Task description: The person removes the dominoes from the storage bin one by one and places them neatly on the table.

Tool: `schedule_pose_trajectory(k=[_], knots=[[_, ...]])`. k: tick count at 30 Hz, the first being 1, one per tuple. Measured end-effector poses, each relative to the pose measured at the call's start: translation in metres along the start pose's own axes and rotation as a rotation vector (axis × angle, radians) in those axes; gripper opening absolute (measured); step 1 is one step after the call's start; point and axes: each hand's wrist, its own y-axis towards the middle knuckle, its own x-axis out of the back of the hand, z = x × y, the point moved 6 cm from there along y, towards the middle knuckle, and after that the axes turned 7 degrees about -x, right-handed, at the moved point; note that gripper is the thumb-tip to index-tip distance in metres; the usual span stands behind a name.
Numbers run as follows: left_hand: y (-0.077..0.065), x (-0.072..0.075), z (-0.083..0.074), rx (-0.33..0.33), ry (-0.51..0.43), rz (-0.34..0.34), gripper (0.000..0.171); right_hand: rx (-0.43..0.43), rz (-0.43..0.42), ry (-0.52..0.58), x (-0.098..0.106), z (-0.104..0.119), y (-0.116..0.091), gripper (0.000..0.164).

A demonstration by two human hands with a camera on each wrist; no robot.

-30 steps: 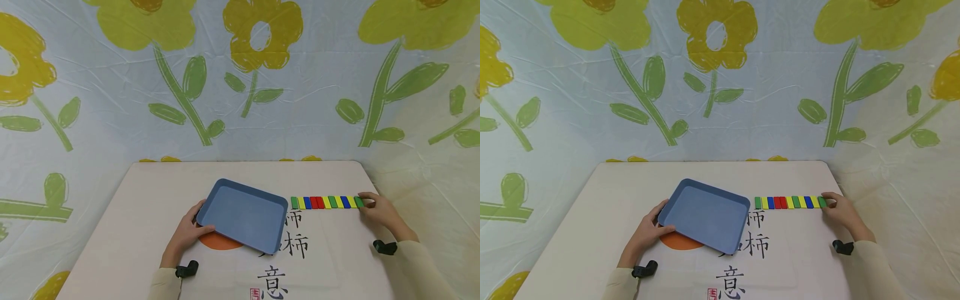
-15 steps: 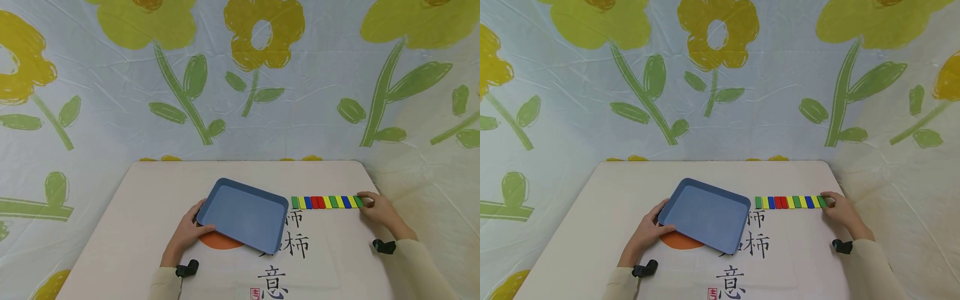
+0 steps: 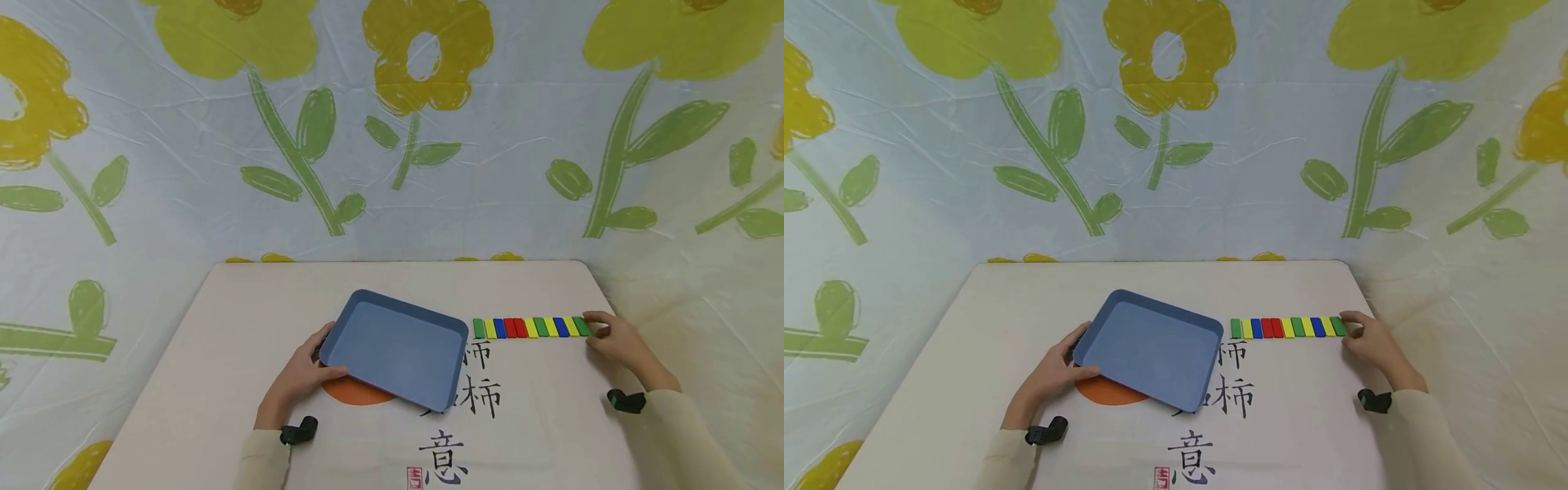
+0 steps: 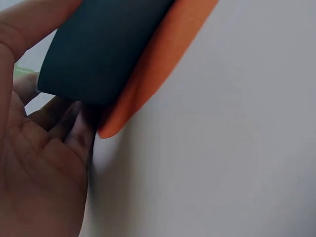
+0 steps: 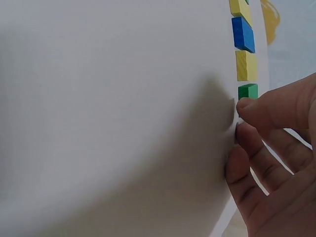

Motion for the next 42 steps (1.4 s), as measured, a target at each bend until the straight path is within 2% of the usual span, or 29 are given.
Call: schedule_pose_trajectory(k=[7,11,14,23,29,36,38,42], knots=[[-0.001,0.009,0.002,-0.018,-0.009,0.002,0.096,0.007,-0.014,0.024,-0.003,0.007,-0.001,0.056],[-0.003,0.014,0.006,-0.072,-0.043,-0.013,0.091,0.001,-0.014,0.056,-0.005,0.01,-0.002,0.057],[-0.004,0.016,0.011,-0.104,-0.093,-0.02,0.089,-0.006,-0.011,0.091,-0.007,0.01,-0.005,0.058],[-0.008,0.013,0.016,-0.137,-0.236,-0.053,0.088,-0.047,-0.046,0.14,-0.009,0.007,-0.019,0.062],[-0.009,0.01,0.015,-0.157,-0.258,-0.089,0.087,-0.091,-0.066,0.161,-0.01,0.008,-0.03,0.062],[-0.009,0.004,0.012,-0.174,-0.306,-0.106,0.083,-0.066,-0.145,0.211,-0.007,0.007,-0.051,0.055],[-0.011,0.006,0.013,-0.177,-0.305,-0.12,0.084,-0.075,-0.176,0.22,-0.01,0.008,-0.057,0.054],[-0.014,0.009,0.014,-0.173,-0.293,-0.147,0.085,-0.128,-0.185,0.239,-0.021,0.013,-0.069,0.055]])
